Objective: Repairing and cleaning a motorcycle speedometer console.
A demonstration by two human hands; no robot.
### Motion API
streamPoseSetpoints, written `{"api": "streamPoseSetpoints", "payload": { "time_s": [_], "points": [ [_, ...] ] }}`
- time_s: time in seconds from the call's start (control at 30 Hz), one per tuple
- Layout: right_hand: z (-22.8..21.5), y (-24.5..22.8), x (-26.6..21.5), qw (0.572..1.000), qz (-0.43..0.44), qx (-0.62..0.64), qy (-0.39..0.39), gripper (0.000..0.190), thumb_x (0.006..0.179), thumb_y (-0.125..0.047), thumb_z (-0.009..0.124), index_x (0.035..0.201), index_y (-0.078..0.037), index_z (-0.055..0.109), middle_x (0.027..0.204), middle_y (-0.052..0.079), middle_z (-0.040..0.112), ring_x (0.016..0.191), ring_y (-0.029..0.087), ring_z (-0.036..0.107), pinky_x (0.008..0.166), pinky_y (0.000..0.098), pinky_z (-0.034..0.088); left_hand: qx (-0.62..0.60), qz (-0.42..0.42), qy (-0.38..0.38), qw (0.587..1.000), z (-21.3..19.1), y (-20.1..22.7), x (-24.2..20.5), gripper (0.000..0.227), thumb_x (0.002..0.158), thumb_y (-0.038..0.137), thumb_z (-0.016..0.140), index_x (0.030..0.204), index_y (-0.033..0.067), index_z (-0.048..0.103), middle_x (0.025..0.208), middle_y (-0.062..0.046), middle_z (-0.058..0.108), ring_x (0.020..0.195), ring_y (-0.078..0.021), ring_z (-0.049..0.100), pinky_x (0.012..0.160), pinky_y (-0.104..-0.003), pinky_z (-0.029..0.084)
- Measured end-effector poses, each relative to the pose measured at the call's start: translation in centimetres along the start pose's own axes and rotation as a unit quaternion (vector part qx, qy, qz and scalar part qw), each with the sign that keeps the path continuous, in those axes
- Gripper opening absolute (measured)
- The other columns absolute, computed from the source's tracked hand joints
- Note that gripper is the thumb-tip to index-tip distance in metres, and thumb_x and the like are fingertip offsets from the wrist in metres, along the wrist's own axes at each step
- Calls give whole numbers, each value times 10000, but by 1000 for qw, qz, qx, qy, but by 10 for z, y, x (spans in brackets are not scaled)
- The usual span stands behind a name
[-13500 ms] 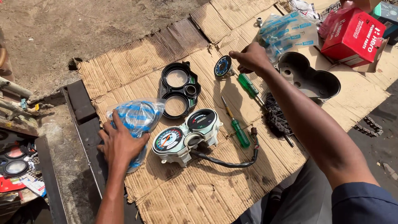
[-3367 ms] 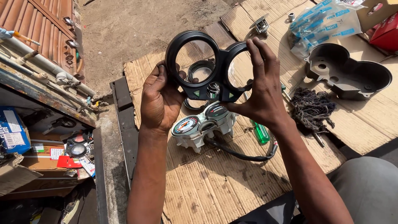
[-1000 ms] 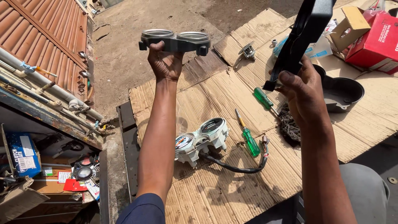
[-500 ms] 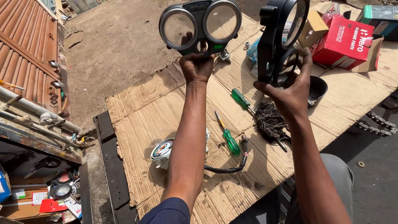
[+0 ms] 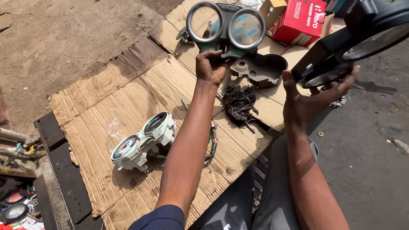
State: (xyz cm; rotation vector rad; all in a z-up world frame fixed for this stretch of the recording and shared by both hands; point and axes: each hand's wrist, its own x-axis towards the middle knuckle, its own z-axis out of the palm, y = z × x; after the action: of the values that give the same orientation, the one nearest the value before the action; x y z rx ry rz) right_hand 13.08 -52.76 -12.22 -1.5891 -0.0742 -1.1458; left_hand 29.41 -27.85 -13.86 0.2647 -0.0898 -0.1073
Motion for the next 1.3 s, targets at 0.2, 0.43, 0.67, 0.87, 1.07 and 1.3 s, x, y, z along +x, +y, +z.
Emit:
{"api": "streamPoseSetpoints", "payload": {
  "time_s": [0.2, 0.43, 0.67, 0.87, 1.07, 1.3],
  "points": [
    [-10, 6, 4, 1000, 7, -26, -6, 1309, 877, -548, 925, 1669, -48, 11, 1690, 205, 208, 1580, 351, 312, 1261, 449, 425, 61, -45, 63, 995, 11, -52, -10, 293, 820, -1, 631, 1106, -58, 598, 1104, -200, 640, 1071, -388, 640, 1013, -713, 472],
    [-26, 6, 12, 996, 12, -89, -29, 1366, 854, -630, 946, 1648, -25, 14, 1614, 220, 247, 1600, 382, 285, 1290, 516, 384, 353, -2, 270, 896, 56, -69, -29, 433, 748, -62, 778, 1116, -50, 550, 1097, -239, 668, 938, -375, 733, 731, -554, 668],
    [-37, 17, 16, 984, -43, -160, -60, 1326, 806, -565, 963, 1667, -41, 102, 1638, 185, 302, 1604, 317, 227, 1340, 529, 203, 604, -61, 205, 768, 81, -35, -55, 521, 649, 312, 939, 905, -82, 713, 829, -173, 757, 633, -240, 759, 474, -322, 674],
    [-25, -19, 11, 990, -10, 5, -141, 705, 930, -325, 912, 1374, 46, 509, 1285, 157, 568, 1125, 202, 602, 897, 305, 508, 801, -55, 133, 581, 85, 45, -84, 588, 609, 563, 864, 799, 33, 692, 659, -64, 748, 438, -129, 705, 390, -284, 609],
    [-26, 52, 3, 968, 55, 74, -234, 181, 1074, -150, 698, 1106, 16, 634, 1061, 40, 575, 992, 142, 537, 940, 272, 470, 938, -37, 185, 292, 73, 198, -171, 538, 795, 571, 830, 795, 55, 677, 669, -77, 758, 591, -186, 748, 658, -420, 574],
    [-1, 9, -10, 966, 44, -60, -247, 210, 1059, -217, 754, 1160, -42, 700, 1115, 60, 676, 1022, 188, 646, 960, 336, 521, 909, -187, 338, 158, -7, 312, -279, 679, 702, 660, 893, 837, 19, 714, 768, -106, 714, 732, -277, 682, 711, -466, 457]
  ]
}}
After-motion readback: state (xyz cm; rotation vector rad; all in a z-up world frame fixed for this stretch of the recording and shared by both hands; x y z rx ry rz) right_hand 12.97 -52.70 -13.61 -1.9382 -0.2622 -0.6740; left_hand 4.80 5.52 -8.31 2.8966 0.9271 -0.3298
